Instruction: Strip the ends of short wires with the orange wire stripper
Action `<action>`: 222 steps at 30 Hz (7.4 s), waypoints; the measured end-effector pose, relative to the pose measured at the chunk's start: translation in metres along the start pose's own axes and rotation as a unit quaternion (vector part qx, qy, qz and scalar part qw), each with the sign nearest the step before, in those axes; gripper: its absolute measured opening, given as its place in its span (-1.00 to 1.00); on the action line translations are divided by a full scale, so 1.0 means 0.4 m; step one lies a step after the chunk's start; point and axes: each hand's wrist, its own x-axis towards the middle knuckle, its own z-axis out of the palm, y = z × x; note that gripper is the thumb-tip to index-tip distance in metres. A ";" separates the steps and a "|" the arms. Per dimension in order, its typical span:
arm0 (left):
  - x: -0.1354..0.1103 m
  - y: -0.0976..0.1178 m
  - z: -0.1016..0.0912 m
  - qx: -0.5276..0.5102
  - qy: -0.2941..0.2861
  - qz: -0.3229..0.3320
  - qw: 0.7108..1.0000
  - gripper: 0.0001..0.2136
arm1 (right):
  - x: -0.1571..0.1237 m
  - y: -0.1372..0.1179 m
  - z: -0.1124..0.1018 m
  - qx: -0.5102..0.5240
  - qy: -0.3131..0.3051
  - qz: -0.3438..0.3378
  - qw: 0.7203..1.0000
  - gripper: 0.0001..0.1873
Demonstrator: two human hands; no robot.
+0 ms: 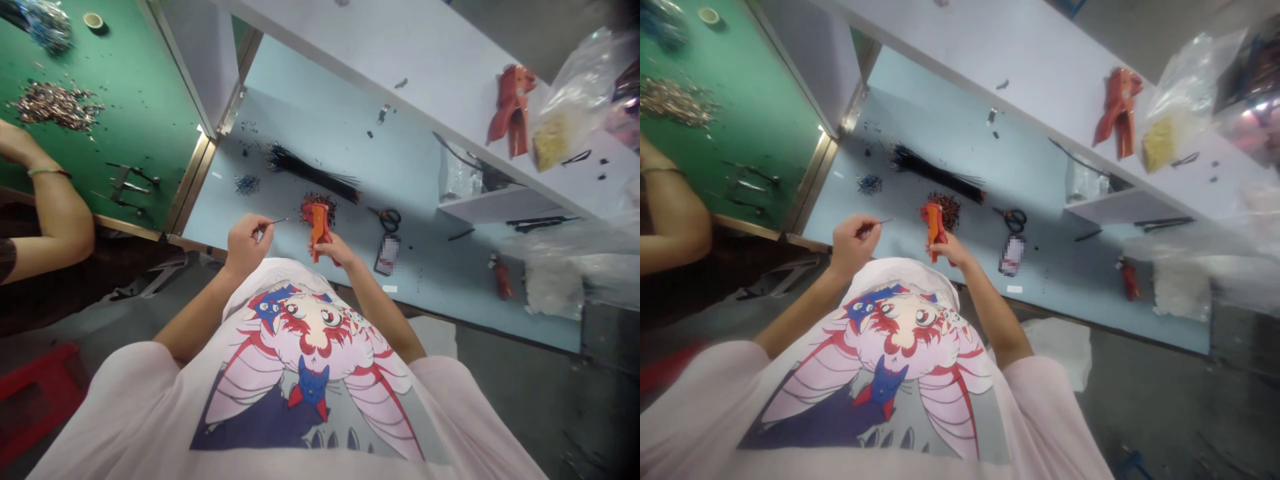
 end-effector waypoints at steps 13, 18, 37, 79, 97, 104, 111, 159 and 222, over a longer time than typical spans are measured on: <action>0.004 0.057 0.038 -0.057 -0.056 0.097 0.992 -0.91 | -0.213 -0.066 0.097 0.154 -0.148 -0.088 0.973 -0.64; -0.003 0.056 0.025 -0.041 -0.050 0.103 0.993 -0.91 | -0.225 -0.073 0.111 0.145 -0.147 -0.076 0.976 -0.65; -0.019 0.059 0.014 -0.050 -0.044 0.125 0.990 -0.92 | -0.232 -0.077 0.123 0.078 -0.113 -0.084 0.987 -0.72; -0.019 0.020 0.018 0.010 -0.030 0.082 0.996 -0.92 | 0.008 0.163 0.056 -0.602 0.164 -0.015 0.781 -0.59; -0.019 0.026 0.059 0.106 -0.085 0.164 0.977 -0.89 | -0.085 -0.075 0.123 -0.428 0.217 -0.368 0.797 -0.82; 0.018 -0.061 -0.036 0.094 0.005 0.049 0.994 -0.95 | -0.051 -0.028 0.023 -0.435 0.300 -0.297 0.795 -0.76; 0.028 -0.069 -0.067 -0.151 -0.083 -0.152 0.973 -0.88 | 0.057 0.032 -0.039 -0.510 0.241 -0.091 0.821 -0.68; 0.008 0.028 0.057 -0.211 -0.016 -0.105 0.972 -0.92 | -0.175 -0.009 0.091 0.228 -0.106 -0.069 0.966 -0.58; -0.044 0.107 0.083 -0.344 -0.151 -0.147 0.915 -0.88 | -0.190 -0.020 0.169 0.419 -0.230 0.045 0.877 -0.59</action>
